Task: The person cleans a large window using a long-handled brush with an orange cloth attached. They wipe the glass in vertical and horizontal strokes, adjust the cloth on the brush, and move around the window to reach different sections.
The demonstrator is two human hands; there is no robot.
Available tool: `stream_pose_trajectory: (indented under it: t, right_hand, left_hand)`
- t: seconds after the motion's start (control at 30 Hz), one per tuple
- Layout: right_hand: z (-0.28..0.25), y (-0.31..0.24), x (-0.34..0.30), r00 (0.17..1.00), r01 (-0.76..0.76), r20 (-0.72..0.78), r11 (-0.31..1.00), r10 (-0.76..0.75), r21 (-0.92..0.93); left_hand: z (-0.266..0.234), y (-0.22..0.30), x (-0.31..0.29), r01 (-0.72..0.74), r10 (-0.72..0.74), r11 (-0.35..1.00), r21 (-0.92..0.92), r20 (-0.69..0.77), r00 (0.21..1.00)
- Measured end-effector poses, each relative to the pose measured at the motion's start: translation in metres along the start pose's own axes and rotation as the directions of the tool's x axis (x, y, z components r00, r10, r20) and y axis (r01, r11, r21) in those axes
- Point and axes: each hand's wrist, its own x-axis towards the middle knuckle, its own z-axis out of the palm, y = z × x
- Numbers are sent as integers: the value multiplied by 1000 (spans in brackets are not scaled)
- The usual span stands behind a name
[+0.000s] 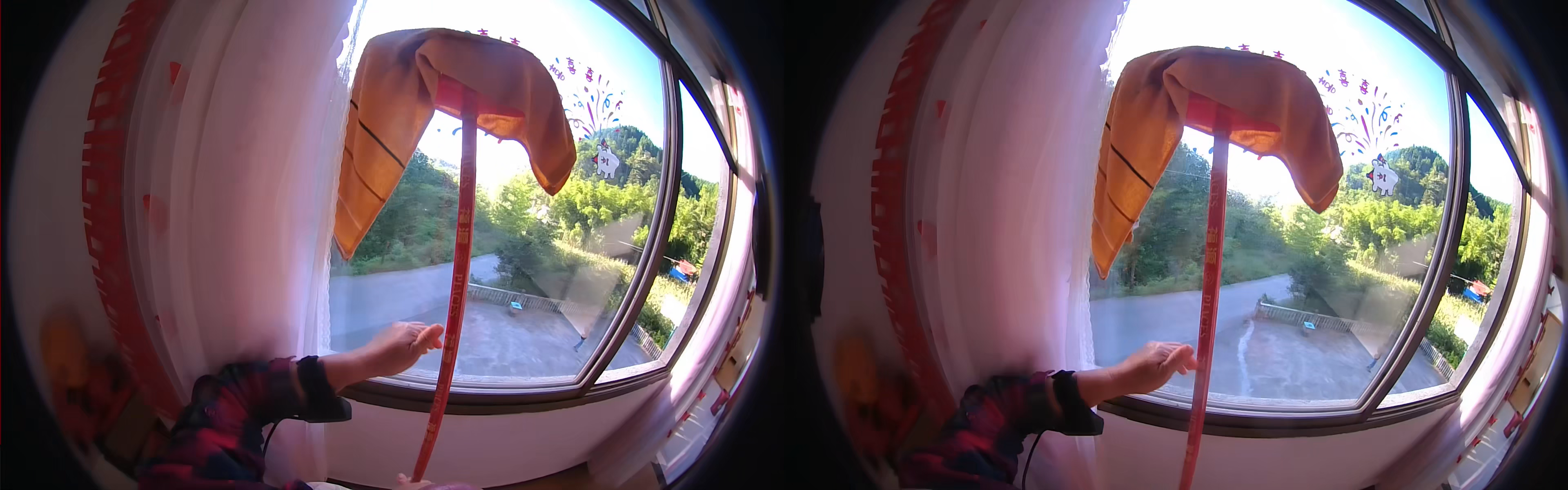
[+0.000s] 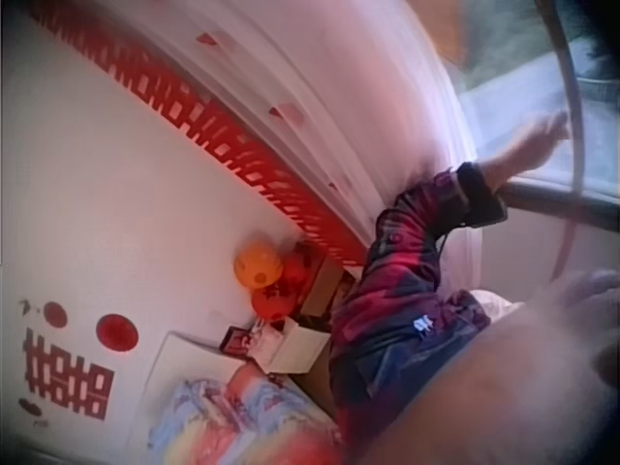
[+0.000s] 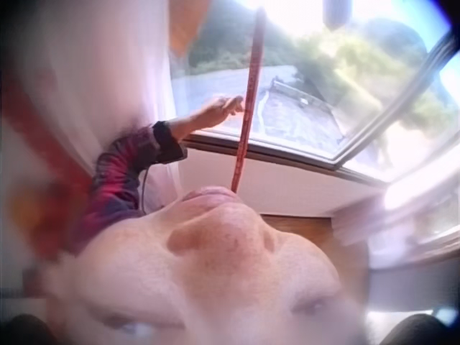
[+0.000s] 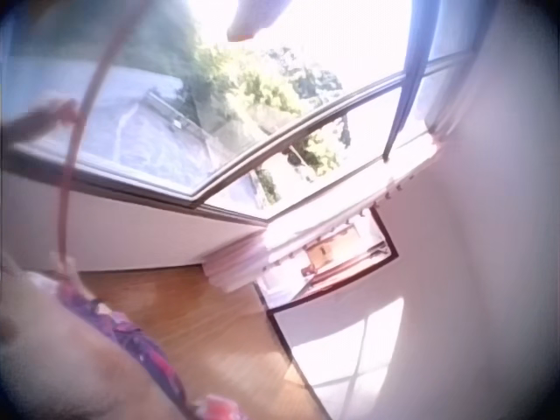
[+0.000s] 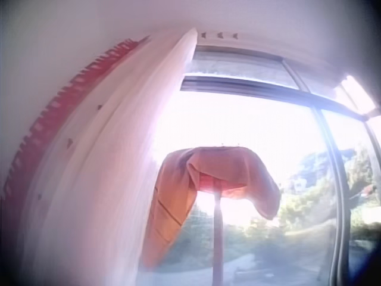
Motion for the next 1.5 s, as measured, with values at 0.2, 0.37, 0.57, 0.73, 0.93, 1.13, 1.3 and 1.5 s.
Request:
stream_pose_trajectory:
  t: [0.2, 0.37, 0.57, 0.73, 0.93, 1.13, 1.3, 1.5]
  right_hand:
    - [-33, -108, 41, 997, 79, 12, 993, -80, 86]
    - [-40, -223, 58, 843, 449, 186, 850, -505, 275]
    - [-20, -303, 72, 883, 447, 69, 878, -463, 169]
    - [-8, -260, 98, 875, 484, -67, 865, -480, 133]
    - [-17, -179, 58, 874, 468, -130, 883, -468, -33]
    - [-41, -122, 9, 816, 423, -359, 891, -453, -162]
    - [-66, -152, 18, 686, 485, -484, 837, -543, -251]
    - [-116, -214, 63, 591, 462, -548, 805, -592, -372]
  left_hand:
    - [-138, 7, -17, 100, 410, 460, 882, -311, 857]
    - [-247, -3, -65, 393, 456, 493, 776, -615, 643]
    - [-323, 22, -130, 417, 484, 635, 650, -756, 440]
    - [-345, 20, -141, 430, 515, 651, 625, -781, 354]
    - [-316, 20, -122, 335, 412, 737, 587, -783, 466]
    - [-269, 17, -87, 203, 307, 848, 490, -766, 564]
    - [-230, 13, -57, 121, 313, 866, 485, -714, 627]
    - [-213, 8, -39, 106, 330, 855, 507, -691, 643]
